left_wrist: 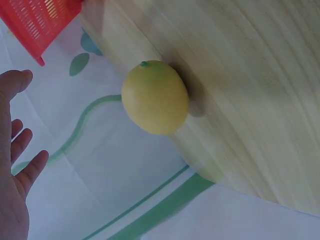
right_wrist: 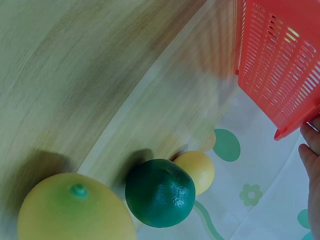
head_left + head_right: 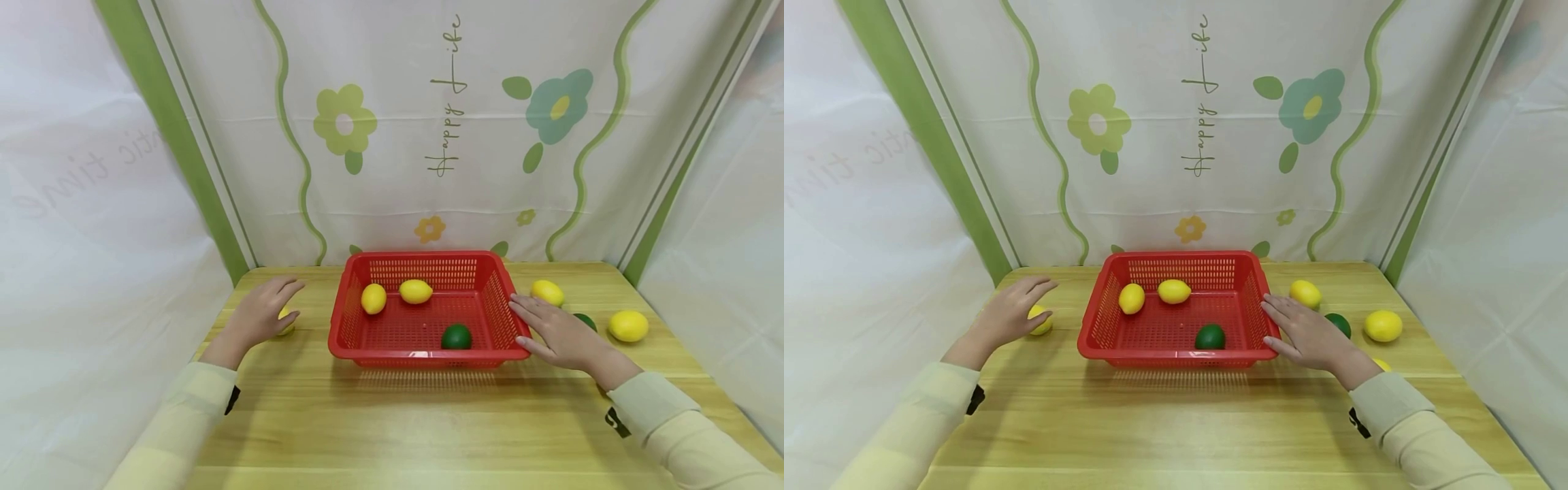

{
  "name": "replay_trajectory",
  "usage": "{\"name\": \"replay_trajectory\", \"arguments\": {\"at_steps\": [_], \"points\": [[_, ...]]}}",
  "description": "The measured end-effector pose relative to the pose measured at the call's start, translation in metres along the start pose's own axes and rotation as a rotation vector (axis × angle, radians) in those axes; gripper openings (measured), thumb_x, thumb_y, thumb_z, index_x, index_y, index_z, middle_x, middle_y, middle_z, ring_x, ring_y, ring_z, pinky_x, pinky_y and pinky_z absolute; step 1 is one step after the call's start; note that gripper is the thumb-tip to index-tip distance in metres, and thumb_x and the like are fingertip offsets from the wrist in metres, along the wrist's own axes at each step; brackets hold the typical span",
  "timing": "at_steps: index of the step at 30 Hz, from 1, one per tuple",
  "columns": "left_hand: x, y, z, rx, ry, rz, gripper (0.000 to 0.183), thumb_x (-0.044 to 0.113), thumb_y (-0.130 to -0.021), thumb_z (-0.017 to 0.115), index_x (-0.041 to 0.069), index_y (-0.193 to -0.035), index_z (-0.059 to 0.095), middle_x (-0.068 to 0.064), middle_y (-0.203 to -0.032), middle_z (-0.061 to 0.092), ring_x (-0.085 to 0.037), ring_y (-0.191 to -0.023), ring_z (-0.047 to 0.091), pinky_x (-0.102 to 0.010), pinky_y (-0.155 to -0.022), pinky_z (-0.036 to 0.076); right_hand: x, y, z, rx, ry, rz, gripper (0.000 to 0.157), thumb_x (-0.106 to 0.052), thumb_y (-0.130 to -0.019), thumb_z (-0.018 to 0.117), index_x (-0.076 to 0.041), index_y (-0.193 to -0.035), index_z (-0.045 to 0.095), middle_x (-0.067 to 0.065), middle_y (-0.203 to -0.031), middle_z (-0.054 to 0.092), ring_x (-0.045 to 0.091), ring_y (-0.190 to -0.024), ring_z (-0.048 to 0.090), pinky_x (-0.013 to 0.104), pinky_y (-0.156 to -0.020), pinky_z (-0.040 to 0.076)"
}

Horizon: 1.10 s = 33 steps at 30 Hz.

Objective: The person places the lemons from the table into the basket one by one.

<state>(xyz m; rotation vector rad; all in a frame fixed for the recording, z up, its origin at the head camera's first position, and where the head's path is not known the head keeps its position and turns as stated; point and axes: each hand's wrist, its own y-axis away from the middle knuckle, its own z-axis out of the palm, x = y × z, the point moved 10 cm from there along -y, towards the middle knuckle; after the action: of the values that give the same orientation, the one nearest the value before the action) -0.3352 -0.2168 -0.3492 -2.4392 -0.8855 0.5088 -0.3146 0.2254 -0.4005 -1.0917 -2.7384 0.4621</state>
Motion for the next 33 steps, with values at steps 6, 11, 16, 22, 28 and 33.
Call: {"name": "replay_trajectory", "arguments": {"at_steps": [6,11,16,22,28,33], "points": [[-0.007,0.009,0.008,-0.024,-0.006,-0.038,0.064,0.008,-0.066,0.089,-0.006,-0.121,0.059,-0.025,-0.113,0.061,-0.041,-0.099,0.060,-0.053,-0.082,0.052,0.001,0.000,0.001,0.003,0.002,-0.007,0.064,-0.036,-0.093,0.064,0.005,-0.139,0.048,0.021,-0.144,0.045,0.042,-0.130,0.042,0.039,-0.113,0.029],[-0.013,0.018,0.017,-0.051,-0.010,-0.087,0.064,0.010,-0.066,0.089,-0.006,-0.120,0.060,-0.025,-0.113,0.060,-0.041,-0.099,0.060,-0.053,-0.078,0.053,0.001,0.000,0.001,0.014,0.004,-0.017,0.063,-0.035,-0.093,0.064,0.005,-0.138,0.049,0.021,-0.143,0.046,0.042,-0.129,0.043,0.050,-0.104,0.039],[-0.021,0.028,0.027,-0.083,-0.031,-0.144,0.062,0.013,-0.068,0.088,-0.006,-0.120,0.059,-0.026,-0.113,0.060,-0.042,-0.099,0.060,-0.054,-0.074,0.054,0.002,0.000,0.003,0.000,0.000,0.000,0.064,-0.036,-0.093,0.063,0.004,-0.140,0.048,0.020,-0.145,0.044,0.041,-0.131,0.042,0.046,-0.108,0.036],[-0.030,0.038,0.040,-0.141,-0.031,-0.226,0.059,0.016,-0.073,0.085,-0.005,-0.122,0.059,-0.026,-0.117,0.059,-0.043,-0.105,0.058,-0.056,-0.079,0.052,0.002,0.000,0.003,-0.003,-0.002,0.012,0.064,-0.036,-0.092,0.064,0.004,-0.140,0.047,0.020,-0.145,0.044,0.040,-0.131,0.042,0.050,-0.105,0.038],[-0.034,0.045,0.049,-0.185,-0.034,-0.279,0.056,0.017,-0.076,0.083,-0.005,-0.121,0.059,-0.027,-0.117,0.058,-0.043,-0.105,0.058,-0.057,-0.079,0.052,0.002,0.000,0.003,-0.002,-0.001,0.012,0.064,-0.036,-0.093,0.064,0.004,-0.140,0.048,0.020,-0.145,0.044,0.040,-0.131,0.042,0.052,-0.103,0.040],[-0.040,0.050,0.058,-0.227,-0.039,-0.323,0.055,0.020,-0.078,0.081,-0.005,-0.122,0.059,-0.027,-0.118,0.058,-0.043,-0.106,0.057,-0.057,-0.081,0.051,0.002,0.000,0.002,0.012,-0.001,-0.002,0.063,-0.035,-0.093,0.063,0.005,-0.139,0.048,0.021,-0.145,0.044,0.041,-0.130,0.043,0.053,-0.102,0.040]]}}
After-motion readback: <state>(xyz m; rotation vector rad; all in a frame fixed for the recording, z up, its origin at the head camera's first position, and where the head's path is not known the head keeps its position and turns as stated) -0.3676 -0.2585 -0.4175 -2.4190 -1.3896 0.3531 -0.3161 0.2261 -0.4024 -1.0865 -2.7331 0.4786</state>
